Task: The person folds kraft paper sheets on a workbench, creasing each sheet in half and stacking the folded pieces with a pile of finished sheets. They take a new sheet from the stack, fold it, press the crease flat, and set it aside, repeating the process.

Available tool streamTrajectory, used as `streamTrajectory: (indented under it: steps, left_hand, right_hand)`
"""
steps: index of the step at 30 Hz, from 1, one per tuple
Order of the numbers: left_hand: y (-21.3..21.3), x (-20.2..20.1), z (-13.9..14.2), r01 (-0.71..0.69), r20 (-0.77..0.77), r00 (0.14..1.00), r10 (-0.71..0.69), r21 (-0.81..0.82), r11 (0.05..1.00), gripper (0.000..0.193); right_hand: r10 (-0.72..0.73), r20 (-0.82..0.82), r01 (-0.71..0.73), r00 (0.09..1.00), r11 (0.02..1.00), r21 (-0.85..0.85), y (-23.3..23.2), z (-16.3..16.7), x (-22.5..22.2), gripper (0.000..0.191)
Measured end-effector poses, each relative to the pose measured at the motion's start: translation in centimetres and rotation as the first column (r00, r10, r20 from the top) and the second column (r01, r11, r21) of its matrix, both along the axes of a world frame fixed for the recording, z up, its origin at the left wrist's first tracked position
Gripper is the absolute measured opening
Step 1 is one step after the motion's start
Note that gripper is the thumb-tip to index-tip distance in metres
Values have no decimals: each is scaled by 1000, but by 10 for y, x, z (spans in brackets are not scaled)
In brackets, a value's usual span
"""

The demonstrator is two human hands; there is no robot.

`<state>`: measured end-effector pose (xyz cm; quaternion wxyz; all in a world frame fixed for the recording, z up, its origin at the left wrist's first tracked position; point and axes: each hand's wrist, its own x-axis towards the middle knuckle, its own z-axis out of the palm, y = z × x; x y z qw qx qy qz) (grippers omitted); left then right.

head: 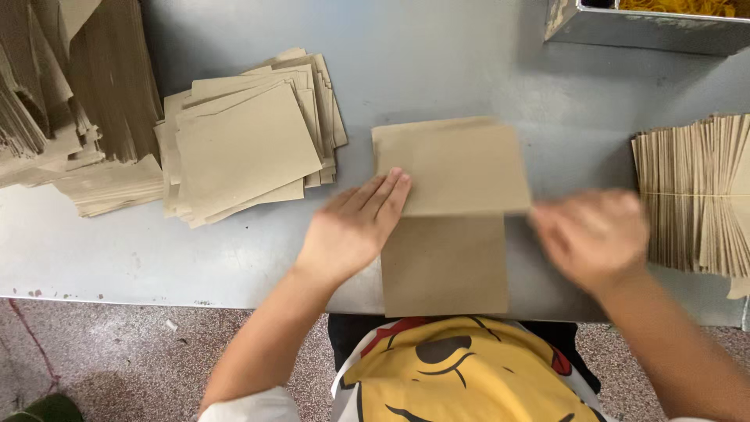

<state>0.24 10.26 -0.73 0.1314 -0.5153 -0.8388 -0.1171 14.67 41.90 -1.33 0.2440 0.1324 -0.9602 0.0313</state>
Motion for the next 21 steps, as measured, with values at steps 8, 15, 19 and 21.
streamTrajectory:
  steps: [8,15,19,21]
  left_hand:
    - [-105,-44,42,-416,-402,771,494,269,869,31]
    - [-122,-34,28,-527,-69,850,522,-108,843,50]
    - [-71,-2,37,-164,344,937,68,257,952,26]
    - [-40,24,30,221,553,818,-160,-45,974,19]
  right_hand:
    - [385,432,-270,816,914,-303,-70,-1,40,52]
    - [399,565,-130,723,881,-455,-64,3,30,53]
    - [416,606,-112,678,874,-474,-61,3,28,52]
    - [430,600,-110,675,862,-495,-57,1,26,51]
